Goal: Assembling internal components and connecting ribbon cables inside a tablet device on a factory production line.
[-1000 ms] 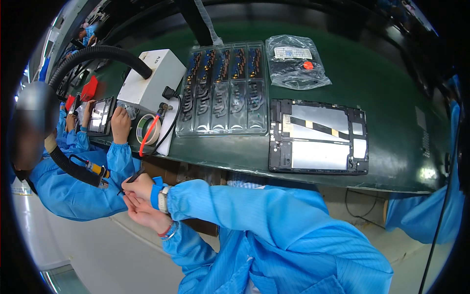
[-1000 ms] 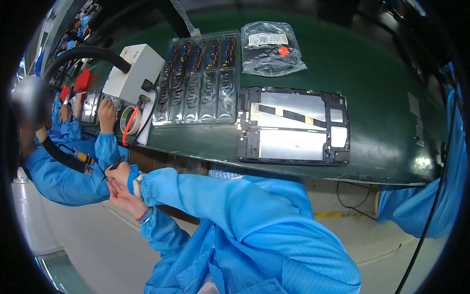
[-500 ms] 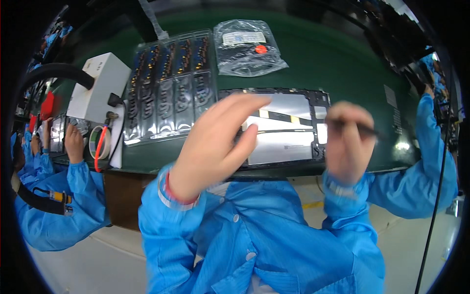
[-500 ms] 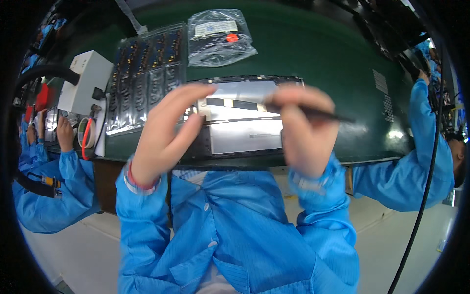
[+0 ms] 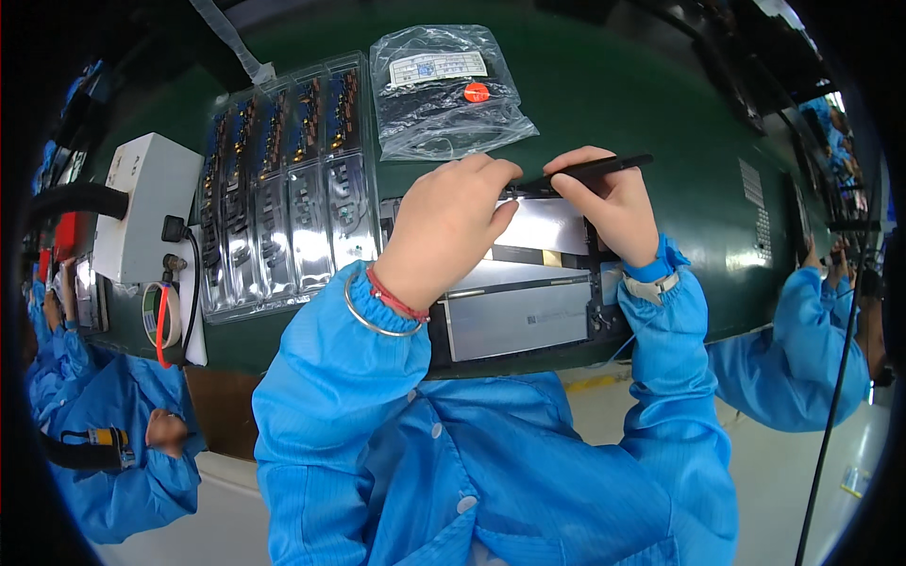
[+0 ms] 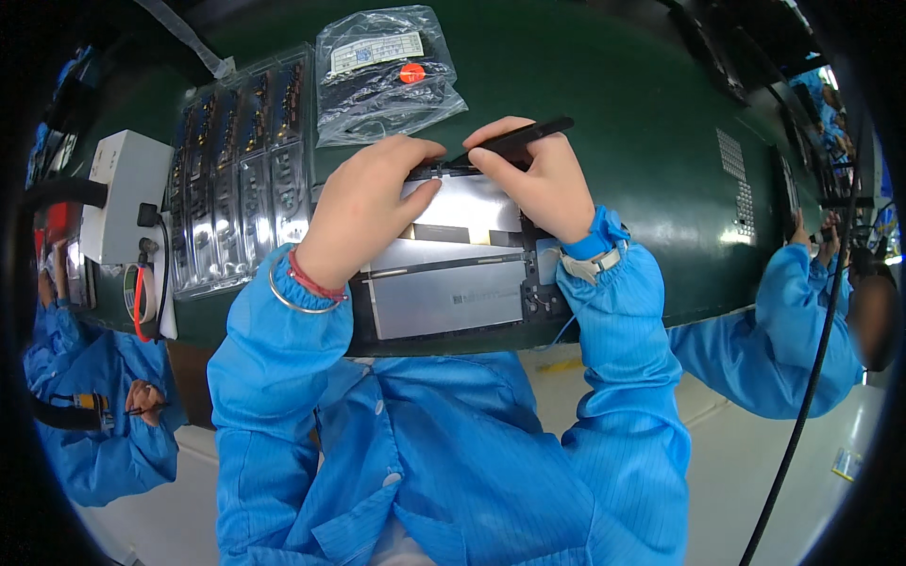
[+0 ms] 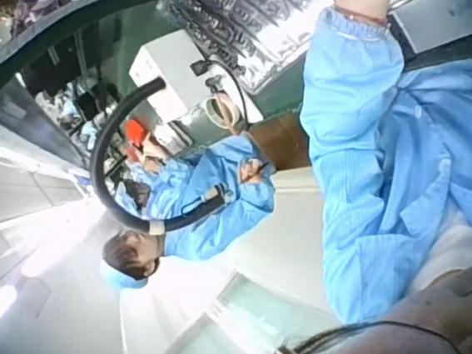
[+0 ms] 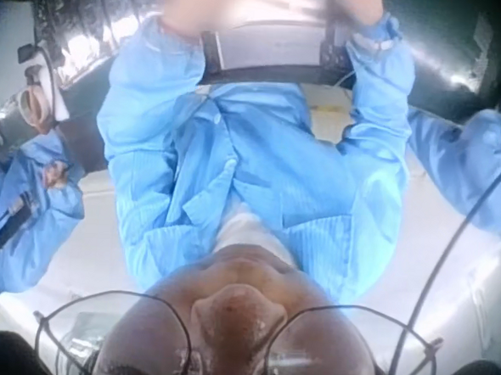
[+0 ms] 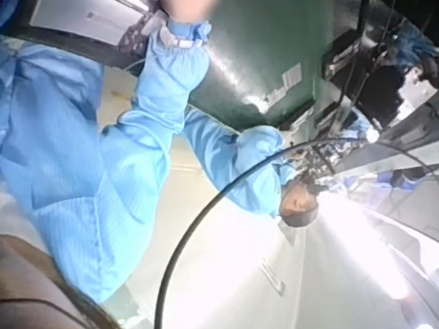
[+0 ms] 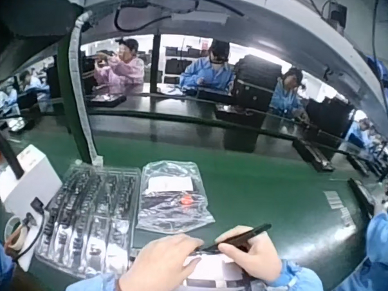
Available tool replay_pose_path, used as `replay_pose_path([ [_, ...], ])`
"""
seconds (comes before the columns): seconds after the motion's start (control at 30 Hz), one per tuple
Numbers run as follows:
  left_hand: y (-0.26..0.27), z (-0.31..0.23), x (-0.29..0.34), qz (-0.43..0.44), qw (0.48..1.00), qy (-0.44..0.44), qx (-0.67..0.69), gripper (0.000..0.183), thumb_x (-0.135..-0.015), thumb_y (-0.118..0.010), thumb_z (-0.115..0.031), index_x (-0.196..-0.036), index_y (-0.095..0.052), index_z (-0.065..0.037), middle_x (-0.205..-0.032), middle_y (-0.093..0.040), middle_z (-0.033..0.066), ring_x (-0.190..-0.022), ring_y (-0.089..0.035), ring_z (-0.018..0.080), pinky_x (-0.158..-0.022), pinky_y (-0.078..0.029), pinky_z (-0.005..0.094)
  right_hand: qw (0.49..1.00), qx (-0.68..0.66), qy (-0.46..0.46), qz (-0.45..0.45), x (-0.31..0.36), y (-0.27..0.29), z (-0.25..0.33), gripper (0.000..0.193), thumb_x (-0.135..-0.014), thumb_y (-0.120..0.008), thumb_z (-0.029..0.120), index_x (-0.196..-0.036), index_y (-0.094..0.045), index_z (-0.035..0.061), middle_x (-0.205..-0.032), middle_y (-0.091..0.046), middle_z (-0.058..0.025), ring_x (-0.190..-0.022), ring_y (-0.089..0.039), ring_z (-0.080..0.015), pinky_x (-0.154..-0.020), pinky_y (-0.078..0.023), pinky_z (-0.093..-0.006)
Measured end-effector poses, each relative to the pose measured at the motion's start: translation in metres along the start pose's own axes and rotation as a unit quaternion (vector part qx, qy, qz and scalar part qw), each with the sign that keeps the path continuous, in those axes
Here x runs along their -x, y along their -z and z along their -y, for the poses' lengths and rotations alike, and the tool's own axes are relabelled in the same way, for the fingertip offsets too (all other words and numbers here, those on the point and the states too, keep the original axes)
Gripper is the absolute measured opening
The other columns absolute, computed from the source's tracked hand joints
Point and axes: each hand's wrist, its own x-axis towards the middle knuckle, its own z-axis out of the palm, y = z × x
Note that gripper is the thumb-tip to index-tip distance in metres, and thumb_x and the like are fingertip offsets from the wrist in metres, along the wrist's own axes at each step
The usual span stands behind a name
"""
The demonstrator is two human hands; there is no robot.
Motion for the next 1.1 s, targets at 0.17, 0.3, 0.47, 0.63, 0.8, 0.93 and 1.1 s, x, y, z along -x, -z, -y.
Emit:
replay_pose_path([
  [0.17,0.0022,0.0022,0.0001,-0.013,0.999,-0.034,-0.028,0.025,-0.078,-0.061,-0.012,-0.102,-0.061,-0.004,-0.09,-0.06,0.0102,-0.084,-0.058,0.029,-0.074,-0.047,0.0373,0.999,0.024,0.029,0.004,-0.0023,-0.0048,-0.0025,0.014,-0.079,-0.062,0.006,-0.091,-0.064,-0.0006,-0.086,-0.063,-0.0076,-0.077,-0.06,-0.014,-0.068,-0.049,-0.0245],
  [0.3,0.0008,0.0013,-0.0009,-0.02,0.995,-0.068,-0.073,0.02,-0.078,-0.061,-0.011,-0.096,-0.064,-0.005,-0.089,-0.061,0.0088,-0.083,-0.059,0.0269,-0.074,-0.047,0.0365,0.997,0.066,0.048,0.003,-0.0016,-0.0051,0.0,0.014,-0.079,-0.062,0.006,-0.091,-0.064,-0.0005,-0.086,-0.062,-0.0078,-0.076,-0.061,-0.0151,-0.067,-0.049,-0.0246],
  [0.47,0.0,0.0025,0.0014,-0.033,0.995,-0.062,-0.066,0.019,-0.077,-0.062,-0.011,-0.095,-0.064,-0.003,-0.088,-0.062,0.0103,-0.082,-0.059,0.0274,-0.073,-0.047,0.0363,0.999,0.029,0.037,-0.012,0.0008,-0.0039,-0.0042,0.015,-0.079,-0.062,0.007,-0.091,-0.065,-0.0003,-0.086,-0.062,-0.0085,-0.077,-0.061,-0.0155,-0.067,-0.049,-0.0247],
  [0.63,0.0014,0.0001,0.0041,-0.054,0.996,-0.026,-0.062,0.022,-0.076,-0.064,-0.013,-0.094,-0.063,0.0,-0.088,-0.063,0.0128,-0.082,-0.06,0.0298,-0.073,-0.048,0.0372,0.998,0.036,0.043,-0.02,0.0023,-0.0034,-0.0052,0.015,-0.078,-0.063,0.007,-0.091,-0.065,0.0001,-0.086,-0.062,-0.0089,-0.077,-0.061,-0.0163,-0.068,-0.049,-0.0252],
  [0.8,0.0015,0.0028,0.0045,-0.049,0.997,-0.032,-0.055,0.023,-0.077,-0.064,-0.014,-0.095,-0.063,0.0,-0.088,-0.063,0.014,-0.082,-0.06,0.0306,-0.073,-0.048,0.0374,0.996,0.072,0.055,-0.012,0.0017,-0.0045,-0.0035,0.015,-0.078,-0.063,0.008,-0.091,-0.065,0.0004,-0.086,-0.062,-0.0091,-0.077,-0.061,-0.0172,-0.068,-0.049,-0.026],
  [0.93,0.0011,0.0021,0.003,-0.036,0.997,-0.026,-0.059,0.024,-0.077,-0.063,-0.015,-0.095,-0.063,0.0,-0.088,-0.063,0.014,-0.083,-0.06,0.0309,-0.074,-0.048,0.0376,0.994,0.087,0.068,-0.013,0.0011,-0.0041,-0.0055,0.016,-0.078,-0.063,0.008,-0.091,-0.066,0.0007,-0.086,-0.062,-0.0092,-0.076,-0.061,-0.0172,-0.067,-0.048,-0.026],
  [1.1,0.0004,0.0028,0.0025,-0.029,0.998,-0.018,-0.055,0.024,-0.078,-0.062,-0.015,-0.097,-0.063,-0.001,-0.09,-0.062,0.0142,-0.086,-0.059,0.0313,-0.075,-0.047,0.0381,0.993,0.089,0.076,-0.011,0.0007,-0.0048,-0.004,0.016,-0.078,-0.063,0.008,-0.092,-0.066,0.0011,-0.087,-0.062,-0.0096,-0.076,-0.061,-0.0175,-0.067,-0.048,-0.0262],
])
